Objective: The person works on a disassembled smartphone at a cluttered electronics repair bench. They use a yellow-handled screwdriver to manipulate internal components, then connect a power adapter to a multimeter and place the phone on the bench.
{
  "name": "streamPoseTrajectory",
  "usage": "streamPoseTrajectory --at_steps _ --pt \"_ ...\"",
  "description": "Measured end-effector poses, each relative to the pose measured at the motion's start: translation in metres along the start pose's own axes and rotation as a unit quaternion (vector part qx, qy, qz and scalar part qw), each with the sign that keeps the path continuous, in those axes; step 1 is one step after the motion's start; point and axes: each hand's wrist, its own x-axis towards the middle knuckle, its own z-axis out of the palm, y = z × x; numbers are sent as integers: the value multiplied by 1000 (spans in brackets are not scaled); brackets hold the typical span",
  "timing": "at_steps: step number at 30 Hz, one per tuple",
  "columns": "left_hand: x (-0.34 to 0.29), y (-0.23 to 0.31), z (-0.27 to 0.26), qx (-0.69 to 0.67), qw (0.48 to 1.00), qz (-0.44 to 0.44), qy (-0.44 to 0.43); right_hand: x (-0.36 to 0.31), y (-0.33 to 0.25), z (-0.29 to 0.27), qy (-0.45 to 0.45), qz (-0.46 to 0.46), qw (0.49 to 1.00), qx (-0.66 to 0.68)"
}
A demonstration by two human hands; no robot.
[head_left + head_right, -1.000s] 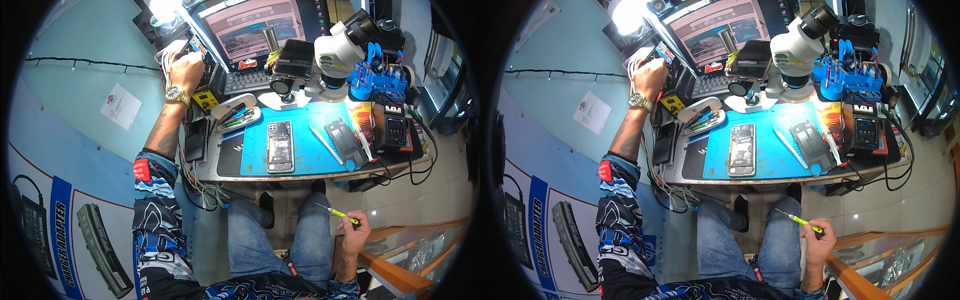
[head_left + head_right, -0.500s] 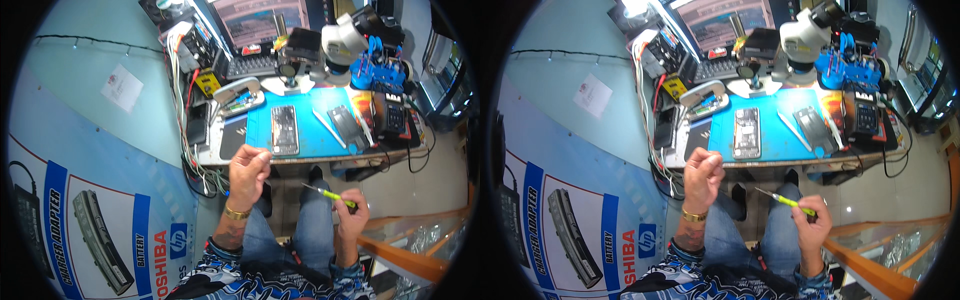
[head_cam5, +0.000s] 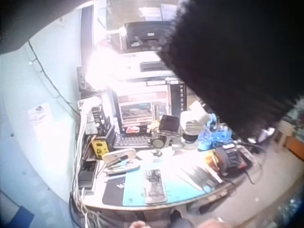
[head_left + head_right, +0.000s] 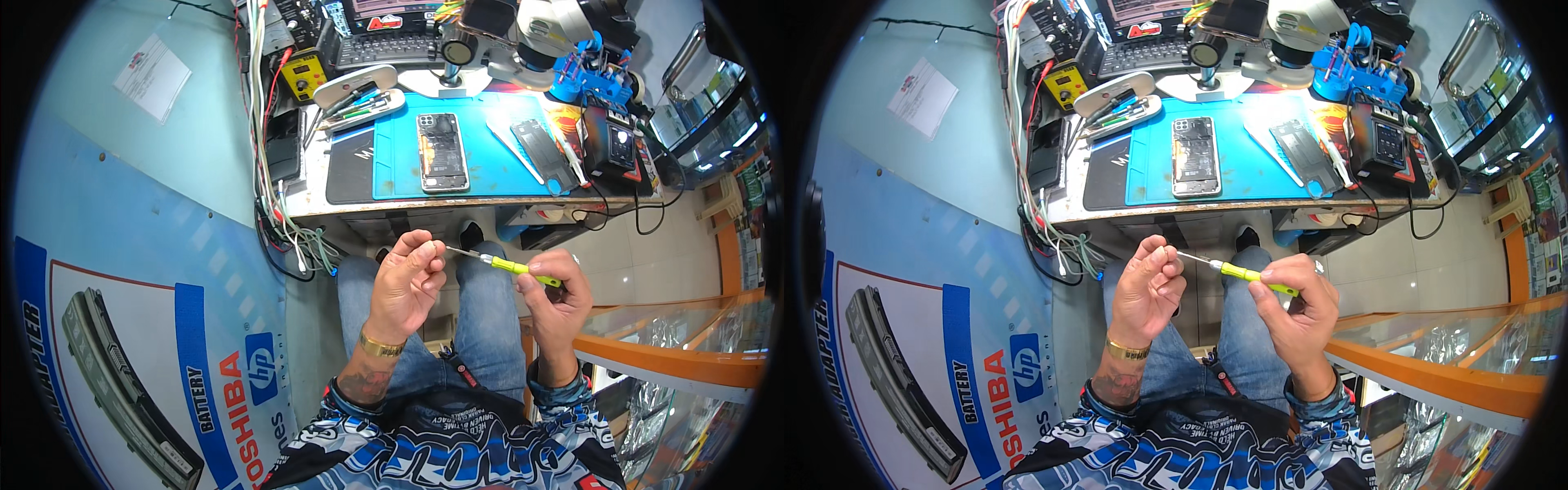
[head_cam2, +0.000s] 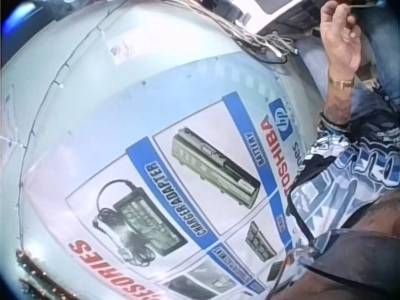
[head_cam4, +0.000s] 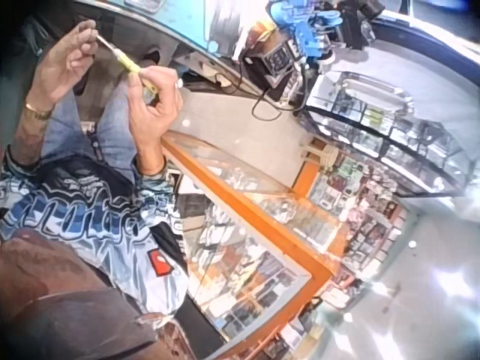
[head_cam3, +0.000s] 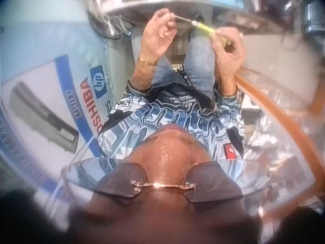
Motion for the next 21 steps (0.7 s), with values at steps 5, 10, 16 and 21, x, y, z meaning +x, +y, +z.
streamPoseTrajectory --at_steps 5,10,16,21 --pt "-5 6 -3 20 1000 18 7 -5 -6 6 3 10 1000 17" --pt "-10 5 0 53 998 34 7 -4 -10 7 -21 -24 999 8" --pt "-13 2 7 118 990 77 28 -4 -8 5 -25 -78 996 -43" --pt "-12 -6 13 142 979 123 73 -20 -6 6 -20 49 999 -13"
